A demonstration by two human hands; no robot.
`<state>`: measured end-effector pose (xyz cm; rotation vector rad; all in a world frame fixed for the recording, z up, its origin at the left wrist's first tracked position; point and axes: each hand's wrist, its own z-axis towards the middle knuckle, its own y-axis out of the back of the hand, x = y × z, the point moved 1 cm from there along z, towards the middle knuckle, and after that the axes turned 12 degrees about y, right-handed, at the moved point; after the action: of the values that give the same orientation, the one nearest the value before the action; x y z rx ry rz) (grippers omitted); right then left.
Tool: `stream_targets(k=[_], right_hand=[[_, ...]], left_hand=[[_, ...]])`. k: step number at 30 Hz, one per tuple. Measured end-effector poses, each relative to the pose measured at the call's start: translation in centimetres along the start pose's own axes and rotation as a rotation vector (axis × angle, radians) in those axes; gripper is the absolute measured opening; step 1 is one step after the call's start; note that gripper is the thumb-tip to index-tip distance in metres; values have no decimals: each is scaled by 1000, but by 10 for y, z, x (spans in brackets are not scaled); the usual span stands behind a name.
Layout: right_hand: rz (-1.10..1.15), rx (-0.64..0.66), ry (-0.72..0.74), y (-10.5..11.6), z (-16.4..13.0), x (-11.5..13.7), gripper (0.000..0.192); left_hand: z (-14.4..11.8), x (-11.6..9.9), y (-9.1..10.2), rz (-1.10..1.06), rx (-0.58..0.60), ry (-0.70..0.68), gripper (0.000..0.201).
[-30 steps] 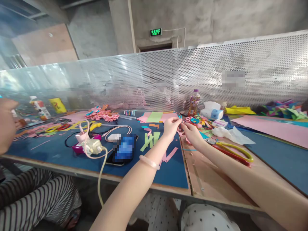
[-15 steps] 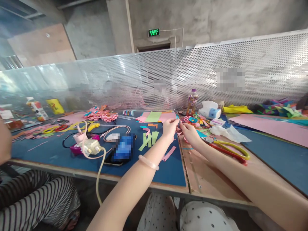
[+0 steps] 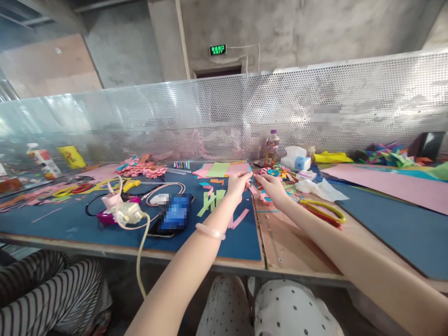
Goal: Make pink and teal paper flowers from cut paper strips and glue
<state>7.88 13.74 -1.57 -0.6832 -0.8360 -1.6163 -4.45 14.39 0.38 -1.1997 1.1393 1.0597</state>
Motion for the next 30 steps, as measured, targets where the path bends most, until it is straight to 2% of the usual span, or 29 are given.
stream_targets(k=[4, 12, 17, 21, 30], right_hand=[[13, 33, -14, 5, -1, -1, 36], [53, 32, -43, 7, -4, 2, 27], [105, -17, -65, 8, -3, 5, 24], [159, -52, -76, 11, -3, 8, 28], [201, 2, -118, 9, -4, -1, 32]], left_hand=[[4, 1, 0, 31, 45, 37, 32], [2, 3, 2, 57, 80, 59, 33], [4, 4, 4, 39, 81, 38, 27], [10, 4, 5, 15, 82, 15, 17], [10, 4, 5, 0, 65, -4, 15]])
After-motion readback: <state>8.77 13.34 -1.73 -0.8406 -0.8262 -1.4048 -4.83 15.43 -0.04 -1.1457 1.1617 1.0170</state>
